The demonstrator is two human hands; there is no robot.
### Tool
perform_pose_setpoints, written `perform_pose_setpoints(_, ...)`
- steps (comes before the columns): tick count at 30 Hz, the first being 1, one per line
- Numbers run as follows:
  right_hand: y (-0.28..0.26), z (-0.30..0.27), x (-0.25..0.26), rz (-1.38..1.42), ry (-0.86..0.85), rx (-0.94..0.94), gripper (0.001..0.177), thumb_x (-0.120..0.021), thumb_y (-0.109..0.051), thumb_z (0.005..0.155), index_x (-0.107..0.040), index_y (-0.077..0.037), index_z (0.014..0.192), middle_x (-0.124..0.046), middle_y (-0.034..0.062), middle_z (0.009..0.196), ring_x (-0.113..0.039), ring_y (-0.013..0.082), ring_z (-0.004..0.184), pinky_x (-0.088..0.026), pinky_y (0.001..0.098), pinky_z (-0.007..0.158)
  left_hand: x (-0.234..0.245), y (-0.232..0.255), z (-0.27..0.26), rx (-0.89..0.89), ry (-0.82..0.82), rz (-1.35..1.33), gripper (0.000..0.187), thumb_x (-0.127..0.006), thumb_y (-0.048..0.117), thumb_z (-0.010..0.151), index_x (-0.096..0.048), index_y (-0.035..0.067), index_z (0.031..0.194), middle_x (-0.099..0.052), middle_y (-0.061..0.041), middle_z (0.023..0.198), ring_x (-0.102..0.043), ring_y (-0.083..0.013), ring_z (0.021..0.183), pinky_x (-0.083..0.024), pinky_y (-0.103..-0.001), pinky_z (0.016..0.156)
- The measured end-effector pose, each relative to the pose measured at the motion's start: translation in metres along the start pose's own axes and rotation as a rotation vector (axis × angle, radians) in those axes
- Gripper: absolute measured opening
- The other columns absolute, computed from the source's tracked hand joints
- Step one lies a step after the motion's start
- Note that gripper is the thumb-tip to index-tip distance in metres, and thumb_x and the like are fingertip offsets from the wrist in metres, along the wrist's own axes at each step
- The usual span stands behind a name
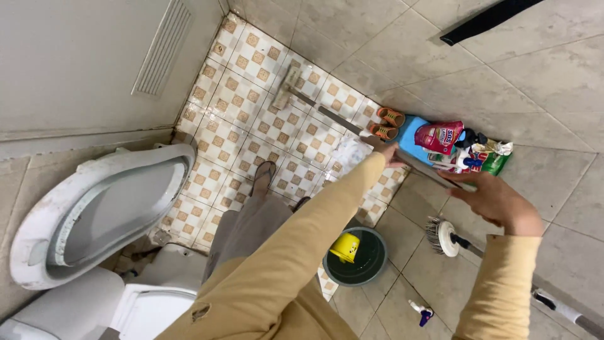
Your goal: The person mops the tiled bathroom floor using a flat mop and a bucket with a yellow cup. They pour water onto the floor, move a pair of sandals aside, and mop around the toilet and bidet. The person also briefly closes the bidet lid and returns the sandals to their original spot.
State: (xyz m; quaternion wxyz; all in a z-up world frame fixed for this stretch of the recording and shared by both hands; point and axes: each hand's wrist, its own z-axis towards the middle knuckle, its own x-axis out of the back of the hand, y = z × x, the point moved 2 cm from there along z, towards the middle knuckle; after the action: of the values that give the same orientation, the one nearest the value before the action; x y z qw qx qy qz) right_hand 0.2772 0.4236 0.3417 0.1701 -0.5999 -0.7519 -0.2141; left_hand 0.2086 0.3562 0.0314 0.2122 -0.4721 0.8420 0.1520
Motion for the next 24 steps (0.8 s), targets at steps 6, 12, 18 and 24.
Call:
perform_pose_setpoints(6,-0.061,0.036,-0.043,-0.04,0.107,0.33,0.043,-0.06,-0.025,0.098,-0.069,-0.034,0.138,-0.073,0.024,0.125,-0.068,0.0507,0.112,-0.054,0.0589,0.093,0.081,0.062,0.006,-0.191,0.045,0.088,0.058,-0.063,0.023,0.091,-0.043,-0.011,0.133,-0.046,-0.025,0.112,-0.067,-0.0477,0.09,-0.067,-0.064,0.069)
perform_pose_setpoints(12,-0.136,0.057,-0.089,-0.024,0.128,0.365,0.045,-0.056,-0.026,0.101,-0.062,-0.041,0.142,-0.075,0.0198,0.117,-0.071,0.046,0.107,-0.057,0.0572,0.091,0.138,0.114,0.006,-0.059,0.299,0.986,0.097,-0.026,0.074,0.093,-0.032,0.004,0.159,-0.037,-0.019,0.161,-0.033,-0.028,0.152,-0.017,-0.043,0.13)
perform_pose_setpoints(18,-0.123,0.047,-0.115,-0.016,0.107,0.38,0.044,-0.047,-0.035,0.106,-0.055,-0.037,0.149,-0.075,0.019,0.11,-0.074,0.0421,0.099,-0.058,0.0578,0.086,0.206,0.104,0.077,-0.357,0.532,0.542,0.122,-0.078,0.031,0.083,0.015,0.017,0.16,-0.01,-0.032,0.162,-0.03,-0.0589,0.142,-0.065,-0.061,0.044)
perform_pose_setpoints(24,-0.005,-0.031,-0.051,0.059,0.02,0.03,0.045,-0.044,-0.039,0.108,-0.055,-0.035,0.151,-0.07,0.0264,0.129,-0.065,0.049,0.119,-0.052,0.06,0.099,0.041,-0.014,0.108,0.565,-0.296,0.308,0.114,-0.083,0.035,0.074,-0.018,-0.001,0.161,-0.039,-0.026,0.159,-0.056,-0.0313,0.134,-0.055,-0.023,0.105)
